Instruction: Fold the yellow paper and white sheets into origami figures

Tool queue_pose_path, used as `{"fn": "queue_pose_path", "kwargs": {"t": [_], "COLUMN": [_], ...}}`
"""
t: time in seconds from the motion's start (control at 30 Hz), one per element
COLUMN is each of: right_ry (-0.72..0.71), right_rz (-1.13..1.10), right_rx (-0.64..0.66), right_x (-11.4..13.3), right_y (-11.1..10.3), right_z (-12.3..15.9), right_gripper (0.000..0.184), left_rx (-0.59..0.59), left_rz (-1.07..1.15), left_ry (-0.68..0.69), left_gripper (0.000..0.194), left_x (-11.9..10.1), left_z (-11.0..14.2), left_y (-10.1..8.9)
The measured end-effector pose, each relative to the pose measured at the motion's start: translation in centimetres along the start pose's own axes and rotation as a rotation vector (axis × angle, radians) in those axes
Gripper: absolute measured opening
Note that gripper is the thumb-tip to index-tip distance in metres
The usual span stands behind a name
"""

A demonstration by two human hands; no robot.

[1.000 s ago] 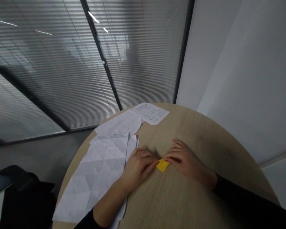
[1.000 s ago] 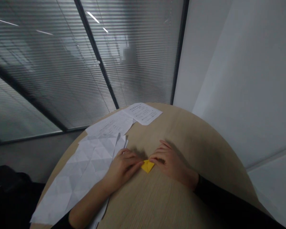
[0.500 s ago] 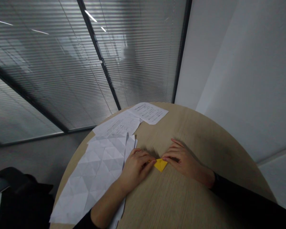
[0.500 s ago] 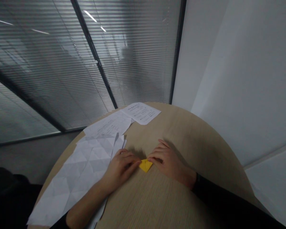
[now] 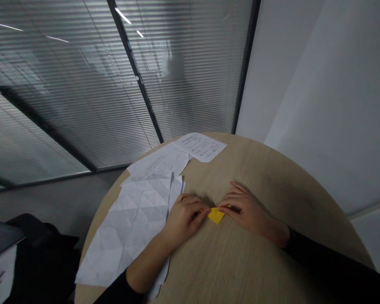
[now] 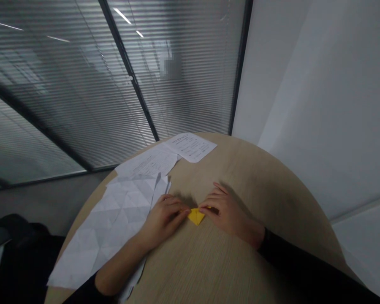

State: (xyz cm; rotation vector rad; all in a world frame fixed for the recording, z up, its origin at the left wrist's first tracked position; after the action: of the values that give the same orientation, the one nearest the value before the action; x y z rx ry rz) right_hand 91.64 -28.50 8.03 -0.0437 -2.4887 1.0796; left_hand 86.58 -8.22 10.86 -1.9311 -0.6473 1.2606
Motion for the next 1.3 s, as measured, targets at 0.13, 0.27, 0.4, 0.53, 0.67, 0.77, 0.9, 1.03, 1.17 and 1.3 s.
{"fn": "queue_pose_path", "kwargs": {"t": [0.13, 0.27, 0.4, 0.53, 0.67, 0.77, 0.9, 1.03, 1.17, 1.3], "right_ry": [0.01, 0.014, 0.01, 0.004, -0.002, -0.002, 0.015, 0.033, 0.035, 0.035], "right_rz": [-0.004, 0.008, 0.013, 0.02, 0.028, 0.031, 0.03, 0.019, 0.011, 0.023], "right_rx": [-0.013, -0.018, -0.002, -0.004, -0.036, -0.05, -0.035, -0.014, -0.032, -0.042], "right_x": [-0.3, -0.1, 0.5, 0.5, 0.1, -0.2, -0.3, -0.3, -0.3, -0.6], "right_y": [-0.1, -0.4, -0.5, -0.3, -0.4, -0.6, -0.7, -0.7, -0.7, -0.8], "right_z": [0.1, 0.0, -0.3, -0.3, 0.0, 0.1, 0.1, 0.1, 0.2, 0.2], "right_gripper": [0.016, 0.015, 0.012, 0.013, 0.017, 0.017, 0.018, 0.016, 0.013, 0.015], "left_rx": [-0.033, -0.051, -0.041, -0.038, -0.074, -0.092, -0.078, -0.092, -0.103, -0.139], "left_rz": [-0.001, 0.014, 0.019, 0.022, 0.046, 0.053, 0.045, 0.036, 0.046, 0.074], "left_ry": [0.007, -0.001, -0.031, -0.045, -0.055, -0.061, -0.057, -0.092, -0.112, -0.128], "left_gripper": [0.021, 0.021, 0.024, 0.026, 0.025, 0.026, 0.027, 0.029, 0.03, 0.033], "left_x": [-0.1, -0.1, -0.1, 0.0, 0.5, 0.7, 0.7, 1.0, 1.3, 1.6], "left_z": [0.0, 0.1, 0.1, 0.0, -0.1, -0.1, -0.1, 0.0, 0.0, 0.1], "left_y": [-0.2, -0.5, -0.5, -0.5, -0.6, -0.6, -0.5, -0.6, -0.6, -0.8]}}
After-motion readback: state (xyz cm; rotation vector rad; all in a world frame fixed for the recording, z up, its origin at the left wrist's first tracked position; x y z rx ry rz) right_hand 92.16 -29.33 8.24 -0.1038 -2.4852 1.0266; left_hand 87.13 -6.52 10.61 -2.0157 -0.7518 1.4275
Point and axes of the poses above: each hand's wrist, its own z-axis away from the middle knuckle, its own y-axis out of the palm, x = y × z, the point moved 7 cm from there along -z, towards the middle knuckle, and after that the axes turned 13 degrees about -y, right-handed, at the moved point
